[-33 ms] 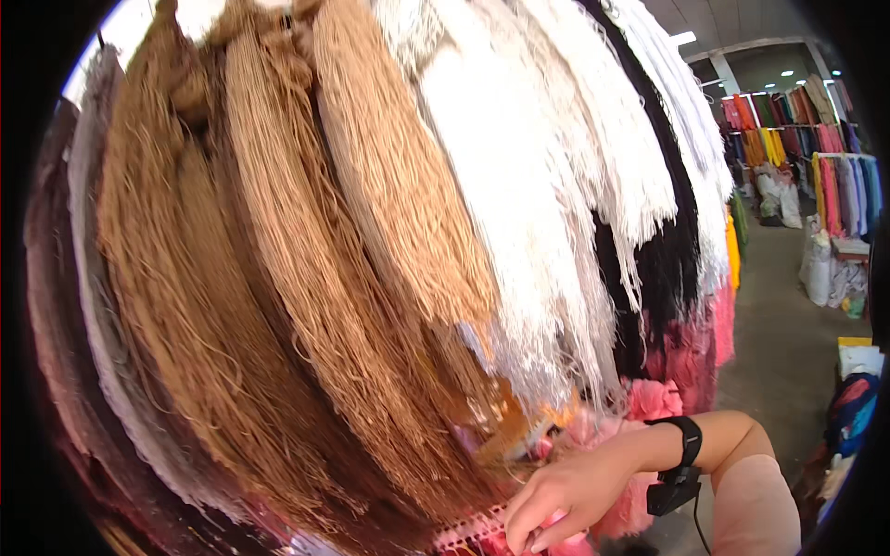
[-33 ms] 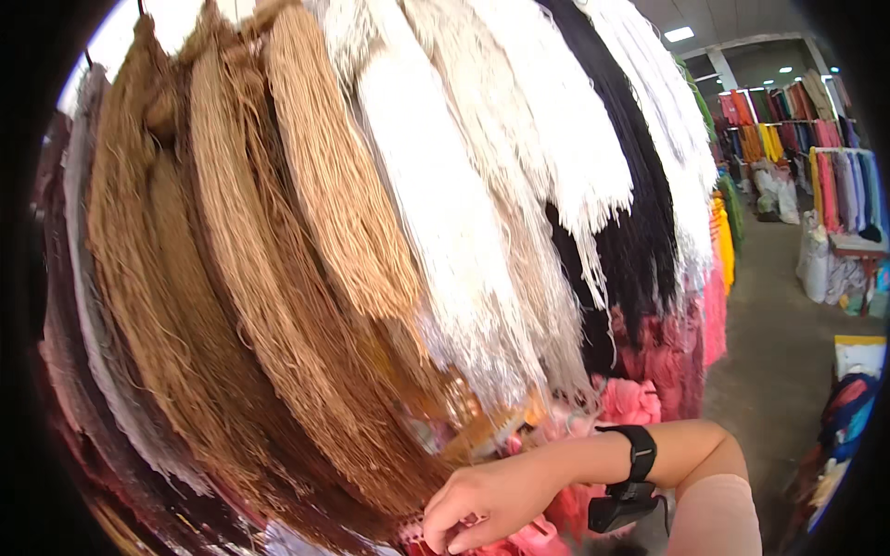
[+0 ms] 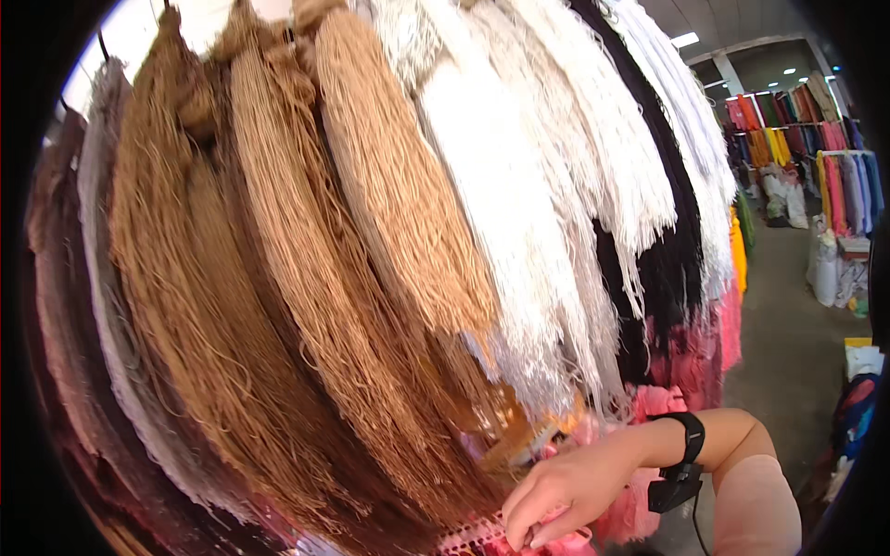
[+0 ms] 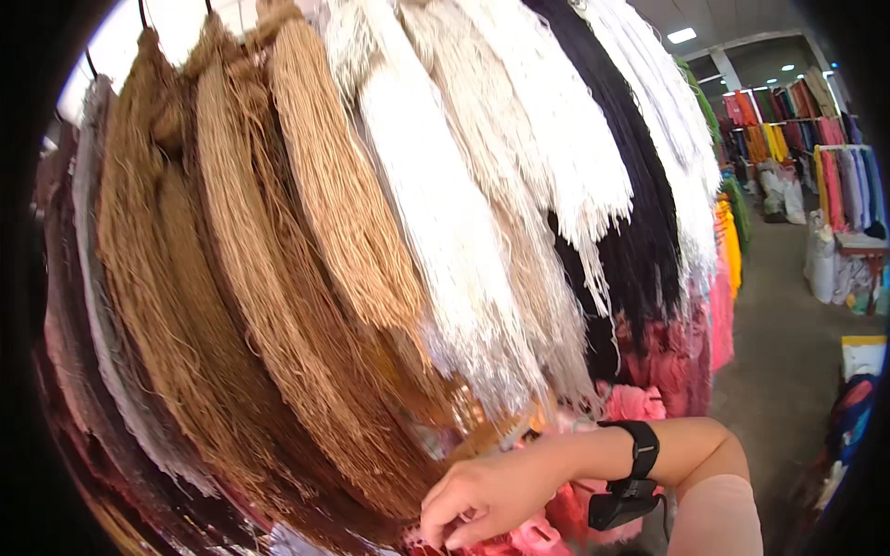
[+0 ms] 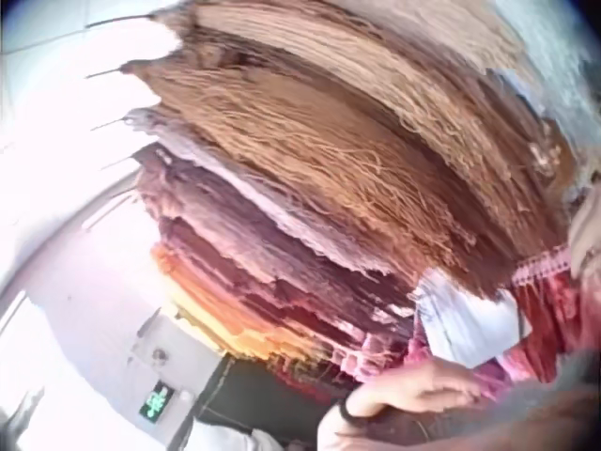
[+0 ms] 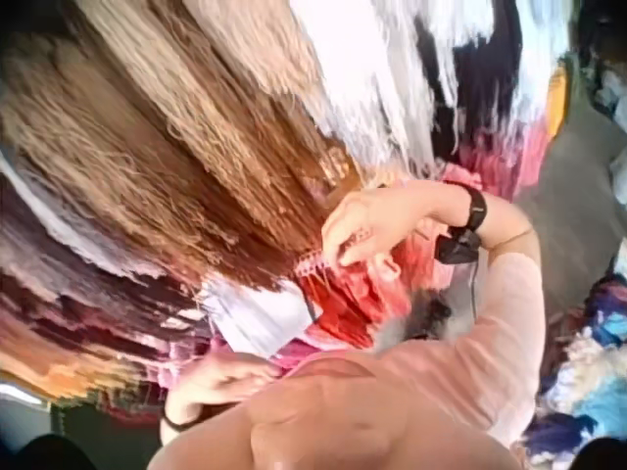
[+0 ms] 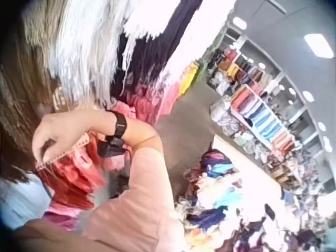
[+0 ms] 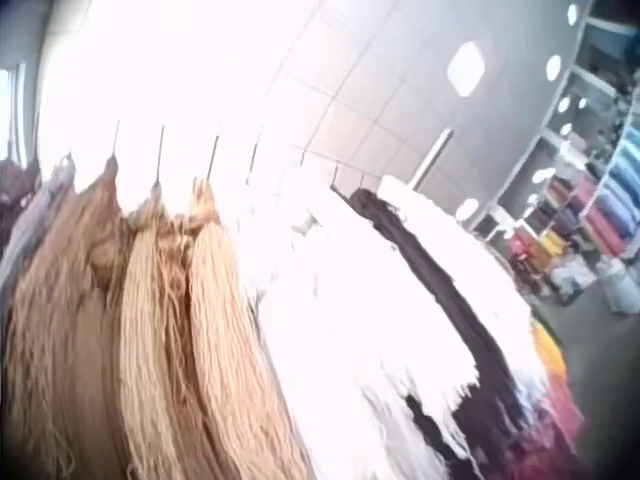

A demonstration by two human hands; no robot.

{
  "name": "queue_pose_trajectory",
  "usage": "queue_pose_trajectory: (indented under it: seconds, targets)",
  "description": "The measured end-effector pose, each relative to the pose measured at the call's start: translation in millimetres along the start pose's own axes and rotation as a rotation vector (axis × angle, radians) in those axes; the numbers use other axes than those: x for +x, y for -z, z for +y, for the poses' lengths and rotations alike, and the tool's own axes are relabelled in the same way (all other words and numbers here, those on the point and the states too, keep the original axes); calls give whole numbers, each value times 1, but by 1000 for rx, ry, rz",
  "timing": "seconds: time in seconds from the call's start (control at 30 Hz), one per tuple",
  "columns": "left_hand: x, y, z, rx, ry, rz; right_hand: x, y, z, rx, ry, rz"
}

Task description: The person pulls individual strands of thread from large hanging bundles of various colors and threads them through the holes of a plastic organizer. They consult a paper chart while moving between different yarn bundles to repeat the threading process for each color.

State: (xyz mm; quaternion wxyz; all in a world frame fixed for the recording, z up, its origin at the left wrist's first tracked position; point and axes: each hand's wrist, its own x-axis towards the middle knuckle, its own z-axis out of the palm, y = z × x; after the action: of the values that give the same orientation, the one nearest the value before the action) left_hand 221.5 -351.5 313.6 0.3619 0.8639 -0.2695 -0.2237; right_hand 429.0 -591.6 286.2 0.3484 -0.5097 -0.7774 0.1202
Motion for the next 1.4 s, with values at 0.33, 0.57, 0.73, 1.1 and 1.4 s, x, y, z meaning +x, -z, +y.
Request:
queue_pose_trajectory:
  seconds: [0.33,0.57,0.73,1.1,1.4]
  targets:
    - [87,78,110,369,-60,557,-12,122,-54,-448,39,196]
    - [133,134,137,1071,-405,1008,40,176,-82,-758,50,555]
    - [159,179,137,1411,-306,1211,119,234,-80,-1083,552,848]
    - [201,270,171,659,-662,1522,120,305,-92,-1516,-118,928]
    - [208,307,198,959,-647,1792,95,308,-94,-1669,-218,729]
